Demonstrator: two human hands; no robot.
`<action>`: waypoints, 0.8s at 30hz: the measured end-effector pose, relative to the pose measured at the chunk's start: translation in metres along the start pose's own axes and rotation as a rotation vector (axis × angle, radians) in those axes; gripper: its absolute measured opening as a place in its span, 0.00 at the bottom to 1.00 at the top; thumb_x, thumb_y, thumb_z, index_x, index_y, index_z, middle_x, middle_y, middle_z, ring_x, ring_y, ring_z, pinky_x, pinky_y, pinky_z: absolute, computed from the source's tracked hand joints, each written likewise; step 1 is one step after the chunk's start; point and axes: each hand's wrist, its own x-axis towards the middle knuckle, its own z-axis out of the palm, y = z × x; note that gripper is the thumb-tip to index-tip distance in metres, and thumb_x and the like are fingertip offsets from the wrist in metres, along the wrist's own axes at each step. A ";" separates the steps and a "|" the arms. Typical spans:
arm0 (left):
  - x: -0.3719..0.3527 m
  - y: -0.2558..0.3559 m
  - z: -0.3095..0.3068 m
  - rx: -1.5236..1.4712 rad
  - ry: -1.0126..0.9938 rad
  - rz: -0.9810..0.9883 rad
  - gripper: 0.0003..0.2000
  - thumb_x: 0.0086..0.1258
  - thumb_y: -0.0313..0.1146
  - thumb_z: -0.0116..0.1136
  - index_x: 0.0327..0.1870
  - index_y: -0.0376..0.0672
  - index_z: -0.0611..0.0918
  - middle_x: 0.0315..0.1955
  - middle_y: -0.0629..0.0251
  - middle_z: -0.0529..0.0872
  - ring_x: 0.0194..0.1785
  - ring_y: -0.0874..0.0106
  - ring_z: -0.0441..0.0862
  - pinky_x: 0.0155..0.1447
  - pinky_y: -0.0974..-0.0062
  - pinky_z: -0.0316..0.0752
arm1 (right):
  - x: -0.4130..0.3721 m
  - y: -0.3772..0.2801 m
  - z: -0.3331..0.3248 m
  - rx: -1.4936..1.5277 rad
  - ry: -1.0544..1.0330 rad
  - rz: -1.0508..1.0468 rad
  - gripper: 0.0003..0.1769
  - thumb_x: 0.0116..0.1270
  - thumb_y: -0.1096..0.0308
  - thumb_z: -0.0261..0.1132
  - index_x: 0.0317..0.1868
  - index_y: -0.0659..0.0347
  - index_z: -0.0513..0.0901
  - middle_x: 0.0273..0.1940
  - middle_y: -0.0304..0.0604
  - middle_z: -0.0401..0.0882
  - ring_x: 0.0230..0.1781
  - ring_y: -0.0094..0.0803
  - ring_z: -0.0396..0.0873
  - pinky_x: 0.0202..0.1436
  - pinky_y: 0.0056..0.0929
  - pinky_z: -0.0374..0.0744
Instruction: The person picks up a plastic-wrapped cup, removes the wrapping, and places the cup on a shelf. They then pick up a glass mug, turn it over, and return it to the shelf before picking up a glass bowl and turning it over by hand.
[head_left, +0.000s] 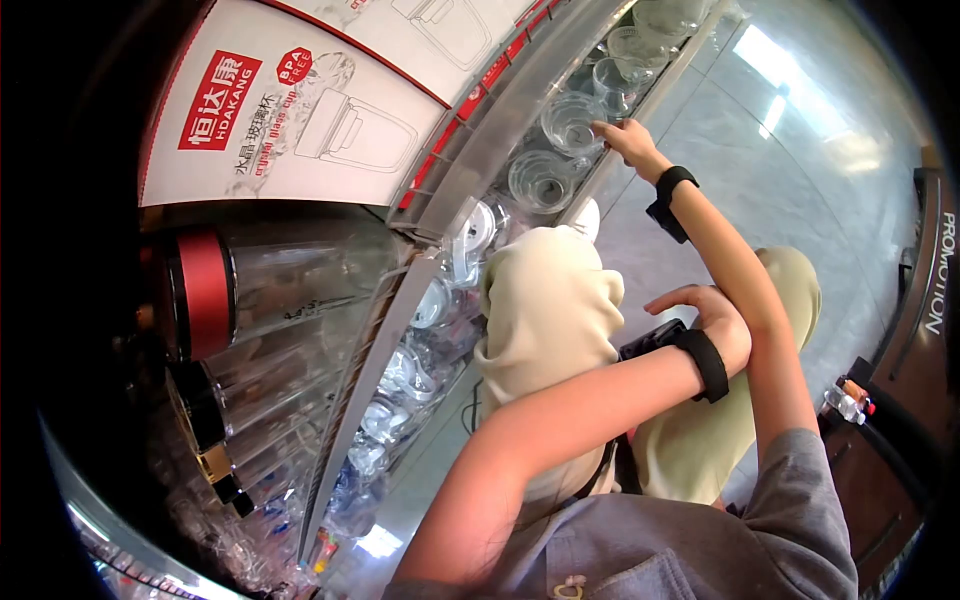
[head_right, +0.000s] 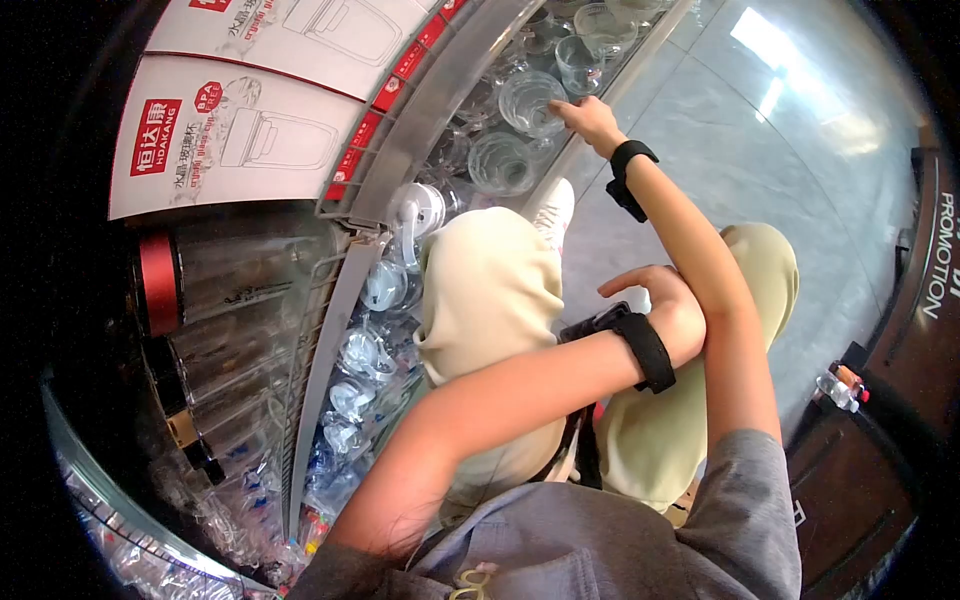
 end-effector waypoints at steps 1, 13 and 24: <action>0.000 0.000 0.000 0.007 -0.016 -0.016 0.21 0.52 0.32 0.69 0.50 0.44 0.82 0.50 0.62 0.80 0.47 0.57 0.80 0.41 0.54 0.83 | 0.004 0.005 0.000 0.020 -0.016 0.015 0.30 0.50 0.41 0.64 0.28 0.66 0.83 0.22 0.38 0.76 0.19 0.27 0.71 0.21 0.26 0.69; 0.006 -0.006 0.003 0.044 -0.011 -0.180 0.20 0.53 0.28 0.62 0.50 0.38 0.80 0.46 0.51 0.81 0.43 0.52 0.82 0.40 0.54 0.82 | 0.013 0.000 0.001 -0.122 -0.089 -0.022 0.31 0.49 0.39 0.63 0.29 0.65 0.84 0.25 0.43 0.80 0.24 0.31 0.77 0.29 0.28 0.74; 0.020 -0.004 0.011 -0.046 0.049 -0.405 0.22 0.54 0.27 0.58 0.53 0.34 0.76 0.46 0.43 0.78 0.42 0.47 0.81 0.38 0.51 0.81 | 0.041 0.005 0.006 -0.441 -0.029 -0.180 0.30 0.55 0.41 0.58 0.31 0.67 0.83 0.30 0.50 0.82 0.35 0.42 0.81 0.40 0.35 0.76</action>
